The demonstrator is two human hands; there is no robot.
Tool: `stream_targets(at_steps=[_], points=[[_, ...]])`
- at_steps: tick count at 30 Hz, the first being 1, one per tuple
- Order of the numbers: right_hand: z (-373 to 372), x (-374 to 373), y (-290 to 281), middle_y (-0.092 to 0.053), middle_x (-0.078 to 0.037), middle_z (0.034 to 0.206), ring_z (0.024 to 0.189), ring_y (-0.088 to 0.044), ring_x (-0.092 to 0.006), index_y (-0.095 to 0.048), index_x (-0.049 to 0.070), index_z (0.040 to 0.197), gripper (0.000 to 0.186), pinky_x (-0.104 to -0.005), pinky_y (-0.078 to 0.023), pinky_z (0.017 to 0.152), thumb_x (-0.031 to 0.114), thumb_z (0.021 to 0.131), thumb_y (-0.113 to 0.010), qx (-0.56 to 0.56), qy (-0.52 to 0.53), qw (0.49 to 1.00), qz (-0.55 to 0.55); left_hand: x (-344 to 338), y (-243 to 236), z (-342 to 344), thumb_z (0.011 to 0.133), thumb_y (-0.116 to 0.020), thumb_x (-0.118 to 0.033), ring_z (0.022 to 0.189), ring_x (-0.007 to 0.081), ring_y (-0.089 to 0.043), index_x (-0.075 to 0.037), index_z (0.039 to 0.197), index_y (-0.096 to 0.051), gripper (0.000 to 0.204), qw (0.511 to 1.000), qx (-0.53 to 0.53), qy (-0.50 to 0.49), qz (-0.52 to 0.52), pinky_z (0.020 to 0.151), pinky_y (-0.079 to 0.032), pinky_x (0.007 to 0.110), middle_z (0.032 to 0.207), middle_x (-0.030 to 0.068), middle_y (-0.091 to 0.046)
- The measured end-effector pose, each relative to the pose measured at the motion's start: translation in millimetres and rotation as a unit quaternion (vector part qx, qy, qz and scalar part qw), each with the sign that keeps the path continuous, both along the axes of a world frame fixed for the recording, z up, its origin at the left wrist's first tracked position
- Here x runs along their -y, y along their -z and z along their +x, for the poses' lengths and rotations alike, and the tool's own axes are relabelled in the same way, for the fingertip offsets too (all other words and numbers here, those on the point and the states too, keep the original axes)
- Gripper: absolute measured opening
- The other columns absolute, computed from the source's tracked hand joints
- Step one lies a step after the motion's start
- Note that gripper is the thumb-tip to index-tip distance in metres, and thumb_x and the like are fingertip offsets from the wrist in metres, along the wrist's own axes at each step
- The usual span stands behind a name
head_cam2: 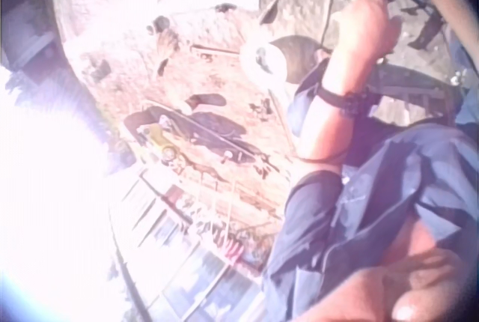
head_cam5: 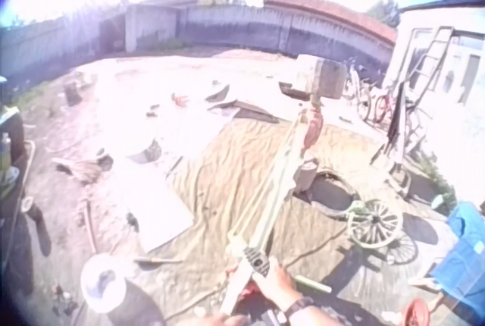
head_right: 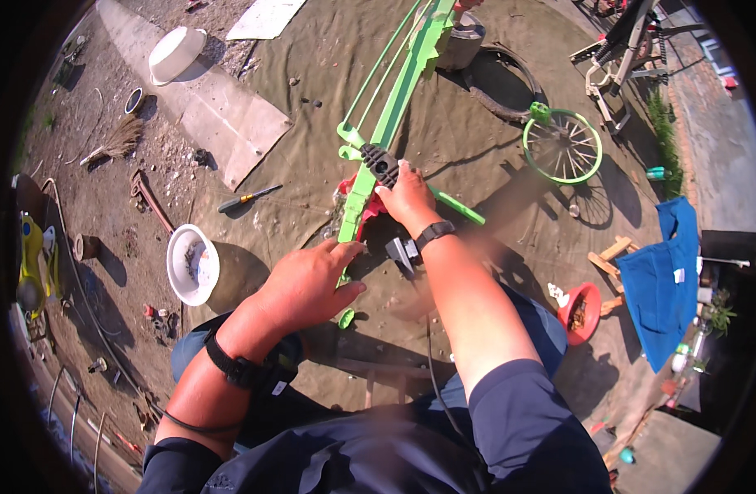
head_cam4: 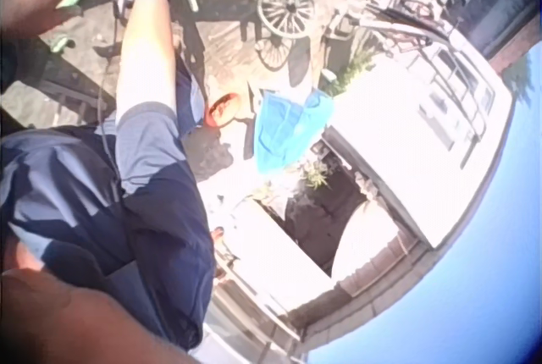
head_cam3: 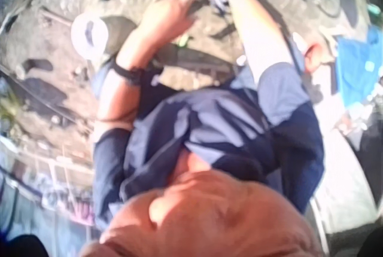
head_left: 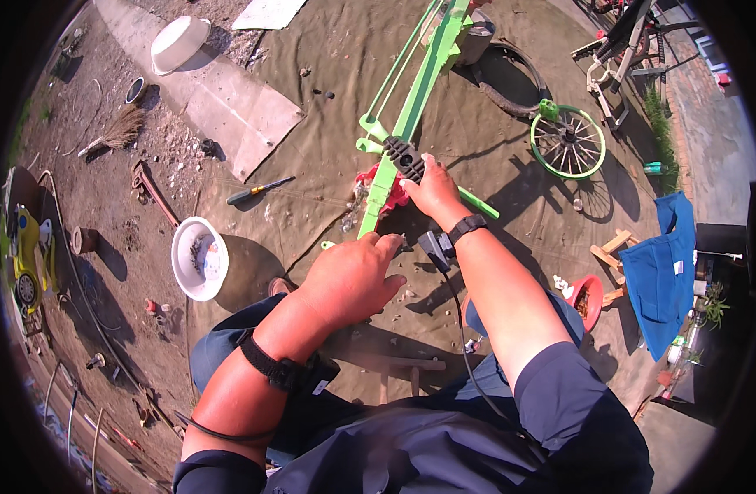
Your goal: The person uses a screwdriver to loosen and remove a pink plastic component from a green bicycle frame. They then detach the component and place it on the ground.
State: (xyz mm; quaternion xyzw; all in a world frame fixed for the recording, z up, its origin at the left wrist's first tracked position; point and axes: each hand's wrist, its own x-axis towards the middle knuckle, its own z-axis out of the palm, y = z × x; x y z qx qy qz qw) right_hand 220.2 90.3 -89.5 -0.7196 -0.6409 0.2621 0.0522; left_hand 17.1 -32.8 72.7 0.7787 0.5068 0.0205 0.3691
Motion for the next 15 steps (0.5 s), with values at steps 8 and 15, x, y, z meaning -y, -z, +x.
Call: stream_targets(at_steps=[8,15], points=[[-3,-17,14,-0.066,-0.023,0.121,0.114,-0.063,-0.0396,-0.052,0.005,0.136,0.064,-0.0477,-0.052,0.096,0.038,0.085,-0.074,-0.037,-0.004,0.999,-0.017,1,0,-3,0.089,-0.069,-0.035,0.092,0.0391,-0.068,-0.003,0.133,-0.056,0.055,1.000,0.010,0.001,-0.018,0.081,-0.055,0.048,0.109,0.0195,-0.066],[2,-22,9,-0.070,-0.024,0.112,0.109,-0.066,-0.0394,-0.060,0.003,0.126,0.055,-0.0460,-0.052,0.094,0.037,0.085,-0.072,-0.084,-0.016,0.996,-0.012,0,-1,-5,0.089,-0.069,-0.034,0.095,0.0388,-0.067,-0.003,0.132,-0.056,0.055,0.999,-0.003,0.003,-0.040,0.083,-0.055,0.048,0.112,0.0194,-0.065]])
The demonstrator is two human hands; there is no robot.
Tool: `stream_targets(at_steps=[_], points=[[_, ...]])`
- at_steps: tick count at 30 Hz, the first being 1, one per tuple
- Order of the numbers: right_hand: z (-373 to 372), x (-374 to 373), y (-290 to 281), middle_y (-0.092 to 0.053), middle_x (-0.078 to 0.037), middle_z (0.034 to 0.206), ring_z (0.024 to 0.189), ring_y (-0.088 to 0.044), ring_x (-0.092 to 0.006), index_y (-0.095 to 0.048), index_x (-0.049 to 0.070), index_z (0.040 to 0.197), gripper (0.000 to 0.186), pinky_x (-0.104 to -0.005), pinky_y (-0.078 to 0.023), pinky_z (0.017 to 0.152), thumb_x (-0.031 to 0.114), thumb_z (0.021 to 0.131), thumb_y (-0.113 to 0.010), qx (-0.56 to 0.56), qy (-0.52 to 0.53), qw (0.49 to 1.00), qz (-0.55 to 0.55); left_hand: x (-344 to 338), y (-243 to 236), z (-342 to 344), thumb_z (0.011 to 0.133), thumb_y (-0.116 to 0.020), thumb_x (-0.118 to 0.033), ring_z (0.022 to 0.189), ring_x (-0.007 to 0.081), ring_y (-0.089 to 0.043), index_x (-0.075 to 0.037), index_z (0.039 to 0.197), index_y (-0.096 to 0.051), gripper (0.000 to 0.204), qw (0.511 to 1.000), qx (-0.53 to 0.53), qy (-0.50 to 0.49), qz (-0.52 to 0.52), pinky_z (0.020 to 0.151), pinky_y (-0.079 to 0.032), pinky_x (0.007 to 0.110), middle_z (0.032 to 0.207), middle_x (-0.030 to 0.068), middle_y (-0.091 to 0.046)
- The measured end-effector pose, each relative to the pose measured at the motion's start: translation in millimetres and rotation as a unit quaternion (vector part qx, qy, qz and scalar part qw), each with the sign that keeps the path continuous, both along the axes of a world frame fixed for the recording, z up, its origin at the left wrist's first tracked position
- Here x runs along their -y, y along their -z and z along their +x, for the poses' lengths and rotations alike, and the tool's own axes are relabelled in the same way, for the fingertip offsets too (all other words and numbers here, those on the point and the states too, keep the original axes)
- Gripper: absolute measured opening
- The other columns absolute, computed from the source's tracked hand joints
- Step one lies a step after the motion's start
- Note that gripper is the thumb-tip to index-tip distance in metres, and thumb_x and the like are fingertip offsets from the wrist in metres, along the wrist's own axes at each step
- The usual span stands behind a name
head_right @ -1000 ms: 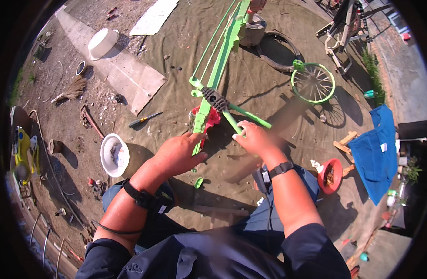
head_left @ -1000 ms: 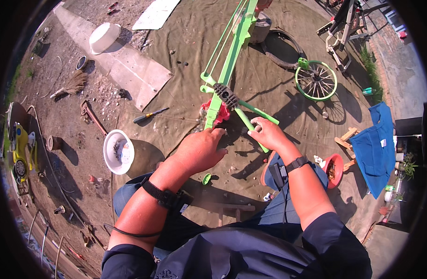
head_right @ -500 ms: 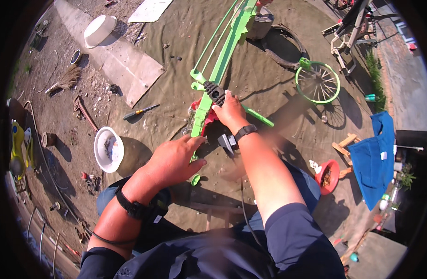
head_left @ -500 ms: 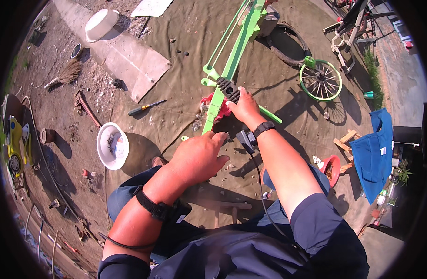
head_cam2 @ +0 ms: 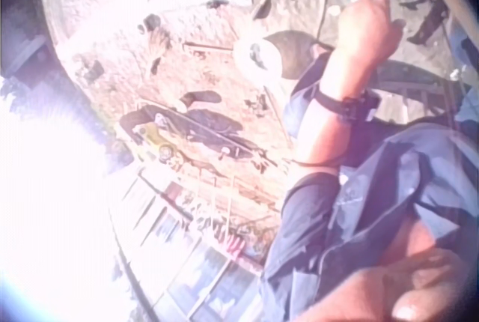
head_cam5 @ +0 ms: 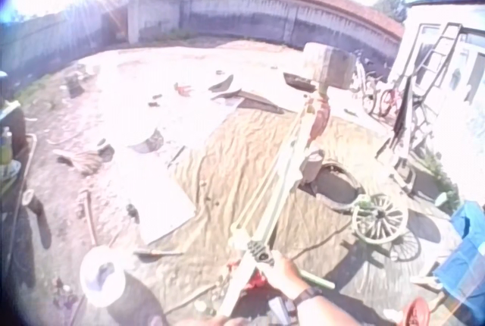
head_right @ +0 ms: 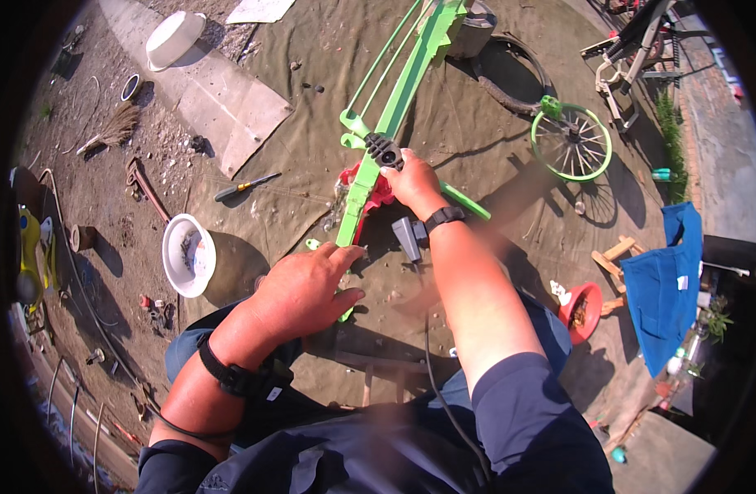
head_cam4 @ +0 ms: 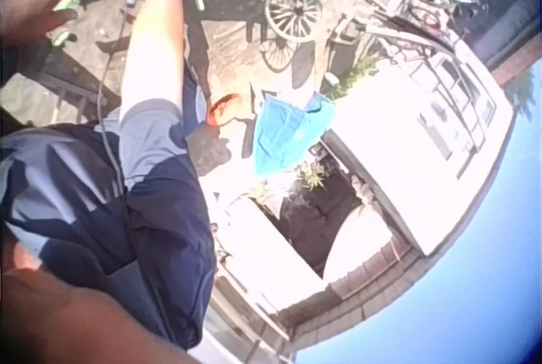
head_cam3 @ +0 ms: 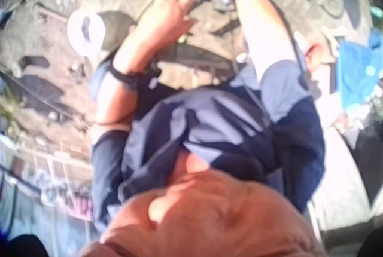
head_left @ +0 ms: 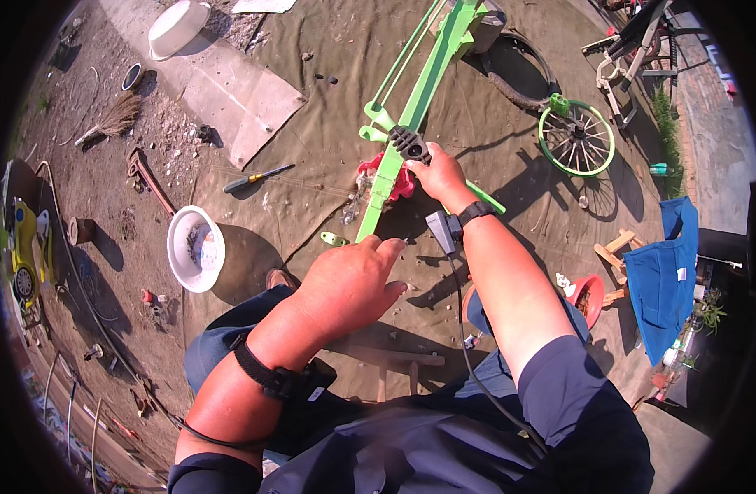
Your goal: The person uses a screwdriver to loosen and remove a pink plastic component from a green bicycle frame. They then detach the component and place it on the ground.
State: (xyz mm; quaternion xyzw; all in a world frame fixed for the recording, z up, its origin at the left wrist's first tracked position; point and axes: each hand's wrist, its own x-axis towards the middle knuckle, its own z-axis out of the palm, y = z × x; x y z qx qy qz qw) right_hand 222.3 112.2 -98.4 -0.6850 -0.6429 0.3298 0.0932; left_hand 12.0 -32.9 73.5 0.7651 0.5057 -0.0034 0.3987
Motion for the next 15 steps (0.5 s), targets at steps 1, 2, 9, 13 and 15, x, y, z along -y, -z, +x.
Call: stream_targets(at_steps=[1,2,9,13,15], points=[[8,-3,8,-0.070,-0.024,0.113,0.109,-0.066,-0.0392,-0.059,0.003,0.129,0.058,-0.0454,-0.052,0.095,0.038,0.085,-0.073,-0.005,-0.005,1.000,0.004,0,1,1,0.089,-0.069,-0.034,0.095,0.0388,-0.067,-0.003,0.132,-0.056,0.055,1.000,0.002,0.003,0.001,0.083,-0.055,0.048,0.112,0.0193,-0.065],[15,-5,17,-0.070,-0.024,0.114,0.110,-0.066,-0.0390,-0.058,0.003,0.131,0.061,-0.0449,-0.052,0.095,0.039,0.084,-0.073,-0.009,-0.009,1.000,0.007,-1,1,1,0.089,-0.069,-0.034,0.096,0.0388,-0.067,-0.003,0.132,-0.056,0.055,1.000,0.003,0.006,0.002,0.083,-0.055,0.047,0.112,0.0192,-0.065],[21,-6,27,-0.070,-0.025,0.113,0.110,-0.066,-0.0383,-0.055,0.003,0.137,0.068,-0.0437,-0.052,0.095,0.042,0.084,-0.073,-0.028,-0.030,0.999,0.010,-1,3,0,0.089,-0.069,-0.034,0.096,0.0385,-0.067,-0.003,0.133,-0.055,0.055,1.000,-0.014,0.007,-0.014,0.083,-0.055,0.047,0.113,0.0193,-0.065],[9,3,18,-0.070,-0.024,0.114,0.110,-0.066,-0.0384,-0.052,0.006,0.139,0.069,-0.0441,-0.051,0.096,0.042,0.085,-0.073,-0.001,-0.002,1.000,0.009,1,6,-1,0.089,-0.069,-0.034,0.096,0.0384,-0.067,-0.004,0.133,-0.055,0.056,1.000,-0.014,0.007,-0.011,0.083,-0.055,0.047,0.113,0.0191,-0.065],[11,8,22,-0.067,-0.024,0.122,0.114,-0.064,-0.0379,-0.051,0.008,0.141,0.069,-0.0436,-0.050,0.098,0.043,0.086,-0.072,-0.011,0.008,1.000,0.022,1,6,0,0.089,-0.070,-0.034,0.097,0.0383,-0.067,-0.004,0.133,-0.055,0.056,1.000,-0.016,0.009,-0.013,0.084,-0.055,0.047,0.113,0.0193,-0.065]])
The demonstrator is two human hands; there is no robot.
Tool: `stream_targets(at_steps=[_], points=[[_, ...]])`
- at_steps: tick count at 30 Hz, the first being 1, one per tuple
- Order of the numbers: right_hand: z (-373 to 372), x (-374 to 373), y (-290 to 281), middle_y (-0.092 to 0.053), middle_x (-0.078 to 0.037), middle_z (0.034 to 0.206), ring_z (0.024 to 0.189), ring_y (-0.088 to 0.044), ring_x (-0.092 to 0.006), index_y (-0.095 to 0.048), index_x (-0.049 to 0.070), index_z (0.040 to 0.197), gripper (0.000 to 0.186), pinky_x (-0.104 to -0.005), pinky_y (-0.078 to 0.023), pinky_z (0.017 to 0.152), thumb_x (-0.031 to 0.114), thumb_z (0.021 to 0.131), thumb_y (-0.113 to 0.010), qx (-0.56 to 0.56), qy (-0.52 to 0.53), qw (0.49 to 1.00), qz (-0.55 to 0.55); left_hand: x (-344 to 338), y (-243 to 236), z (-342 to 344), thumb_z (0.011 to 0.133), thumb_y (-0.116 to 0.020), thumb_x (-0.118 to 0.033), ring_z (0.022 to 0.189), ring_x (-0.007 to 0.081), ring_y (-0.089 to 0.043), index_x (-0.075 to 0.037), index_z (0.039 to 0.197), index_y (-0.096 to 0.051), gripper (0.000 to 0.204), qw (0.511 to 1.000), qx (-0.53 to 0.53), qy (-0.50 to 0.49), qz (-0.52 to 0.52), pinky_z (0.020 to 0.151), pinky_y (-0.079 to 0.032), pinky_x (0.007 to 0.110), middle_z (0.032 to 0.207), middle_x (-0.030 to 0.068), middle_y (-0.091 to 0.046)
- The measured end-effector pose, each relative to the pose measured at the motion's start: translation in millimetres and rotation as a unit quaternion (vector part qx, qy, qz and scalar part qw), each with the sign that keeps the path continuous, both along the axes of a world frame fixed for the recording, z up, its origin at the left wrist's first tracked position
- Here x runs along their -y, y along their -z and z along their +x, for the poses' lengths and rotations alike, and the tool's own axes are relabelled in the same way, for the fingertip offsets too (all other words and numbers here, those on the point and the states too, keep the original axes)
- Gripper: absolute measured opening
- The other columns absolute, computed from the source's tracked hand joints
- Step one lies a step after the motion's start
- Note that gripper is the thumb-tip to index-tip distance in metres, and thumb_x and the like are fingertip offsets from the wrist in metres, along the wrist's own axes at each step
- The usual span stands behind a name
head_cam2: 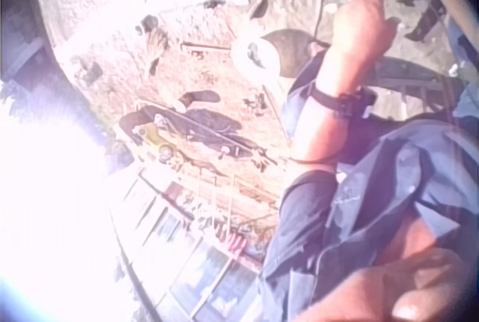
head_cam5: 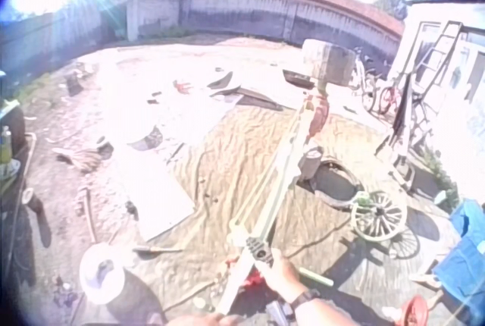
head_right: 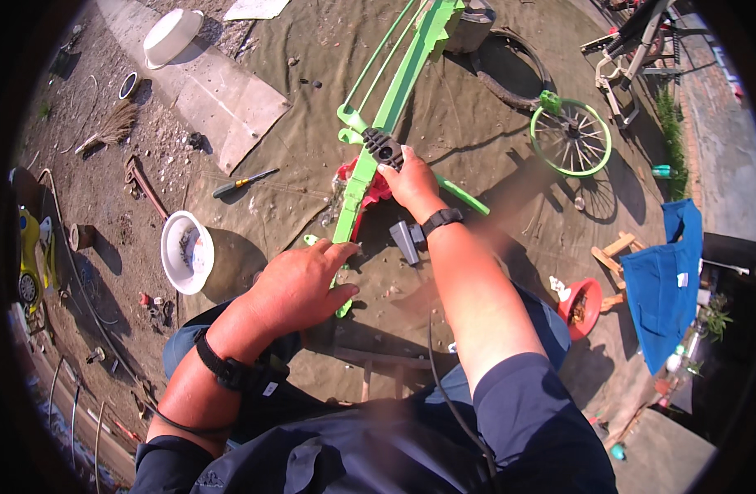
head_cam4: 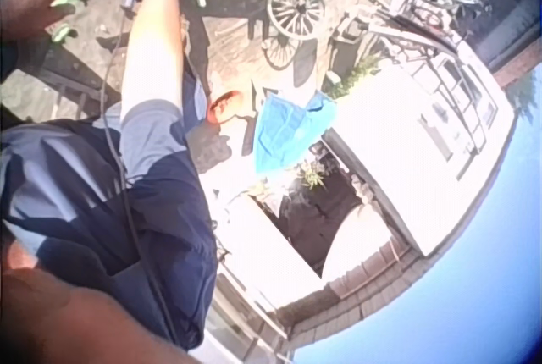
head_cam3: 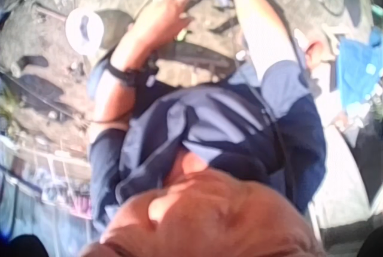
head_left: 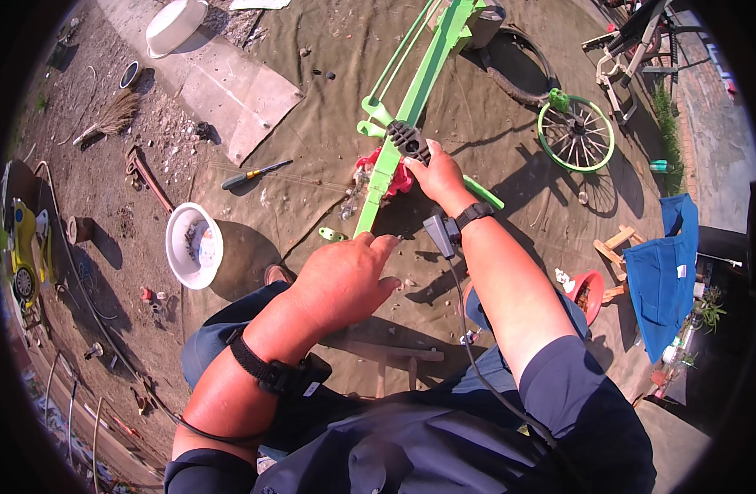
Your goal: The person uses a screwdriver to loosen and remove a pink plastic component from a green bicycle frame. They then detach the component and place it on the ground.
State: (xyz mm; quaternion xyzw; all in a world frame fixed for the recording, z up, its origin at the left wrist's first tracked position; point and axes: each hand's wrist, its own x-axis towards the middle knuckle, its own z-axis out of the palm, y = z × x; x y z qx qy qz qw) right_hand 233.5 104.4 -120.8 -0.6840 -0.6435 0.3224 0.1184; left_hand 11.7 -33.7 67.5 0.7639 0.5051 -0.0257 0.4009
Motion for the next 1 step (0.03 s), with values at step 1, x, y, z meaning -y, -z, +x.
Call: stream_targets(at_steps=[1], points=[[2.6,2.5,4.6,-0.065,-0.024,0.125,0.117,-0.063,-0.0377,-0.050,0.008,0.142,0.069,-0.0434,-0.050,0.099,0.043,0.086,-0.071,-0.004,0.006,1.000,0.007,-1.2,-1.3,0.8,0.089,-0.070,-0.034,0.097,0.0383,-0.067,-0.004,0.133,-0.055,0.056,1.000,-0.002,0.001,-0.004,0.084,-0.055,0.047,0.113,0.0195,-0.065]])
